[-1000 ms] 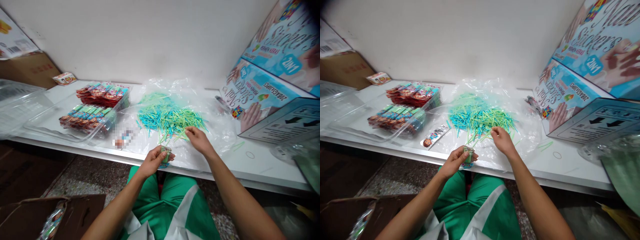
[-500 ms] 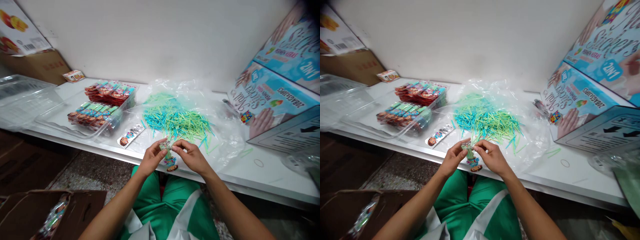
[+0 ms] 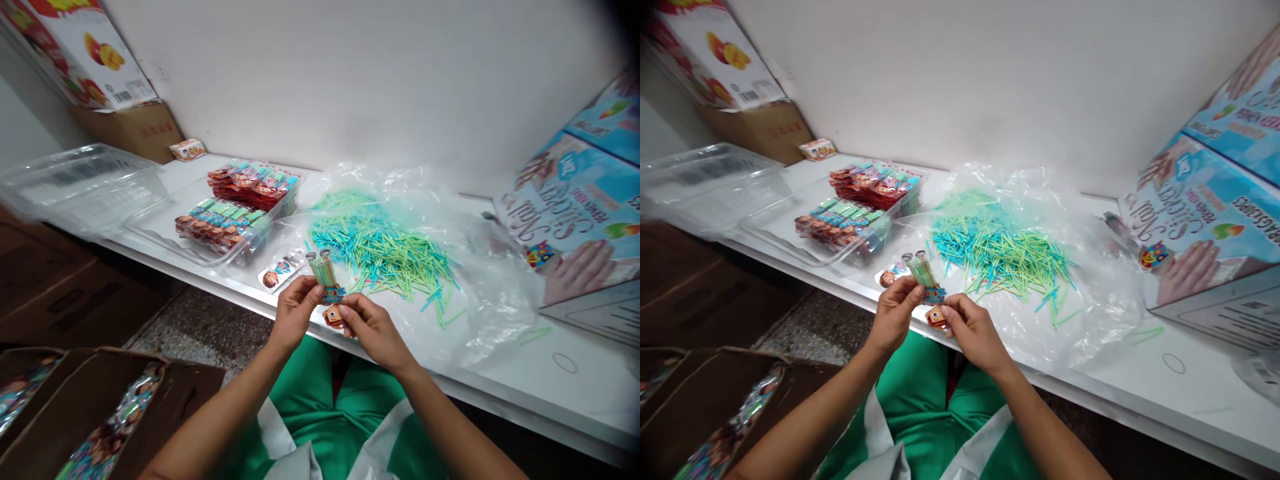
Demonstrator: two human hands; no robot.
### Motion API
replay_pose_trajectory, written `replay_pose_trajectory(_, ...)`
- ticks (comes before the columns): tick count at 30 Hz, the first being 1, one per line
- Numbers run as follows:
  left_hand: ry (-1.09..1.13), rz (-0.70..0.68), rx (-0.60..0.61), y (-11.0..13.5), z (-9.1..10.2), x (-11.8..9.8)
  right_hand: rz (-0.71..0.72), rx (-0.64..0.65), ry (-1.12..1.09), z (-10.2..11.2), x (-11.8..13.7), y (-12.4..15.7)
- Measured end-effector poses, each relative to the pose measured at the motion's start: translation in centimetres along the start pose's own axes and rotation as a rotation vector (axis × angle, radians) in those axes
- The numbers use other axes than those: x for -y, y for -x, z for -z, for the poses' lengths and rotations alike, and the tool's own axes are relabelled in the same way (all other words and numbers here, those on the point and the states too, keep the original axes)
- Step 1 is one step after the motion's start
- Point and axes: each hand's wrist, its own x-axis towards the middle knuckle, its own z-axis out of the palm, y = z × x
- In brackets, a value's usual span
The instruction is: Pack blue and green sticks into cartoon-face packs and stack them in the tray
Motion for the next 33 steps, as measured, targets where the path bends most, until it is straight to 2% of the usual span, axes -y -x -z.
replay_pose_trajectory(3, -0.014, -0.051, -0.029, -1.2, 1.3, -1.5, -0.023, 0.049, 0.005, -0.1, 0.2, 0.1)
replay_pose_trajectory(5, -0.076, -0.119, -0.056, -3.0, 3.3, -3.4, -0.039, 0.066, 0.027, 0.4, 0.1, 0.2)
replay_pose_trajectory(8, -0.266, -0.299, -0.151, -6.8, 7.6, -7.7, -0.059, 0.040, 0.065, 1.6, -0.6, 0.5)
replay_pose_trajectory(10, -0.425, -0.371, -0.209, -9.7, 10.8, -10.5, -0.074, 0.005, 0.070, 2.4, -1.2, 0.7)
replay_pose_trajectory(13, -0.656, -0.359, -0.268, -14.1, 14.7, -13.0, -0.085, -0.041, 0.075, 3.3, -1.9, 0.7)
replay_pose_trajectory(16, -0.941, -0.220, -0.233, -17.7, 16.9, -12.6, -0.087, -0.061, 0.089, 3.7, -2.2, 0.6)
replay_pose_trajectory(20, -1.198, 0.030, -0.036, -20.6, 18.0, -10.0, -0.094, -0.059, 0.123, 4.0, -2.0, 0.6)
replay_pose_trajectory(23, -1.435, 0.112, 0.076, -21.3, 18.2, -8.8, -0.099, -0.062, 0.157, 4.4, -2.0, 0.7)
replay_pose_trajectory(26, -1.611, 0.102, 0.088, -21.2, 18.4, -8.7, -0.105, -0.071, 0.187, 4.8, -2.2, 0.8)
replay_pose_trajectory(30, -1.718, 0.109, 0.136, -20.1, 17.8, -9.6, -0.113, -0.067, 0.193, 4.7, -2.5, 0.7)
replay_pose_trajectory(31, -1.732, 0.054, 0.105, -19.5, 17.2, -9.8, -0.116, -0.066, 0.194, 4.6, -2.6, 0.7)
replay_pose_trajectory(33, -1.707, -0.143, -0.005, -17.7, 15.4, -9.9, -0.123, -0.064, 0.194, 4.3, -2.6, 0.7)
